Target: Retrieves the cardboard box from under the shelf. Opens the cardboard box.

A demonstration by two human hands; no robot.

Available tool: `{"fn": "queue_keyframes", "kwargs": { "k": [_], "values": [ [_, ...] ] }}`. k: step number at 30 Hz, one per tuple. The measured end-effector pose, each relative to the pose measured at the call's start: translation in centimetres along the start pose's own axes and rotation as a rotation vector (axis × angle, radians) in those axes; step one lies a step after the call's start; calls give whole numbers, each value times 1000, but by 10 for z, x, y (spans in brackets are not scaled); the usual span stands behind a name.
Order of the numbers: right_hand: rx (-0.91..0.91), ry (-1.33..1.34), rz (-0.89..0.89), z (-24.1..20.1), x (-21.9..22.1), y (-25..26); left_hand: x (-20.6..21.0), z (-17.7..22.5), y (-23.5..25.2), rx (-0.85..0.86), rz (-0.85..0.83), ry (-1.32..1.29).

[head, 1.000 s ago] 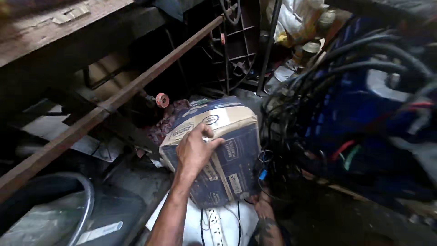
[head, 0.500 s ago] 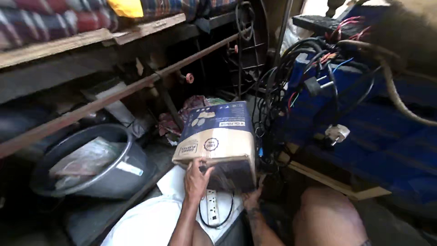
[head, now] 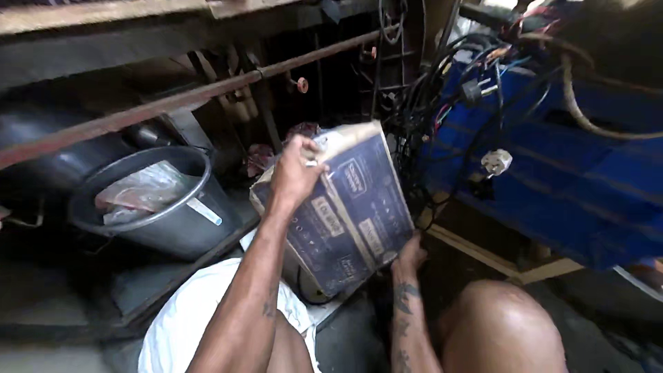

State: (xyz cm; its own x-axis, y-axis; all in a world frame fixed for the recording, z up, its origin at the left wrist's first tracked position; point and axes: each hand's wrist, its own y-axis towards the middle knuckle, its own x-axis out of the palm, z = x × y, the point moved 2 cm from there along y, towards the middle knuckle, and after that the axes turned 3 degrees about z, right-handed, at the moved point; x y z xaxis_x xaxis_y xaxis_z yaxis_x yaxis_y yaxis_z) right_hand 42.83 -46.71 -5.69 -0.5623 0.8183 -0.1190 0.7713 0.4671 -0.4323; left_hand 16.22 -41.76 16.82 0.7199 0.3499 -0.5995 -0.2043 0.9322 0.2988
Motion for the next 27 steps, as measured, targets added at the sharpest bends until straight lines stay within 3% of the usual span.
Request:
{"fn": "queue_keyframes", "kwargs": {
  "k": [2,4,6,9,11,16,22,27],
  "values": [
    [-155,-49,-42,-39,-14,6,-8,16,16,-64,-12,31],
    [-269,-103,-139,-73,-24,5,-22,-1,26,-138,9,27],
    [-373,-220,-216,-89,-20,-5,-26,-54,24,-234,62,-24],
    [-438,-484,-418,-78,0,-26,-2,-152,2,-384,103,68],
    [-434,-610,-486,-71,9,-30,11,-176,3,-401,144,226],
    [-302,-499,-585,-73,10,-8,12,-177,8,-420,145,225],
    [-617,-1004,-599,-106,-5,-17,8,-166,-17,-356,58,237],
    [-954,-808,-775,-169,34,-54,-5,-161,-63,-323,29,-43]
  ]
}}
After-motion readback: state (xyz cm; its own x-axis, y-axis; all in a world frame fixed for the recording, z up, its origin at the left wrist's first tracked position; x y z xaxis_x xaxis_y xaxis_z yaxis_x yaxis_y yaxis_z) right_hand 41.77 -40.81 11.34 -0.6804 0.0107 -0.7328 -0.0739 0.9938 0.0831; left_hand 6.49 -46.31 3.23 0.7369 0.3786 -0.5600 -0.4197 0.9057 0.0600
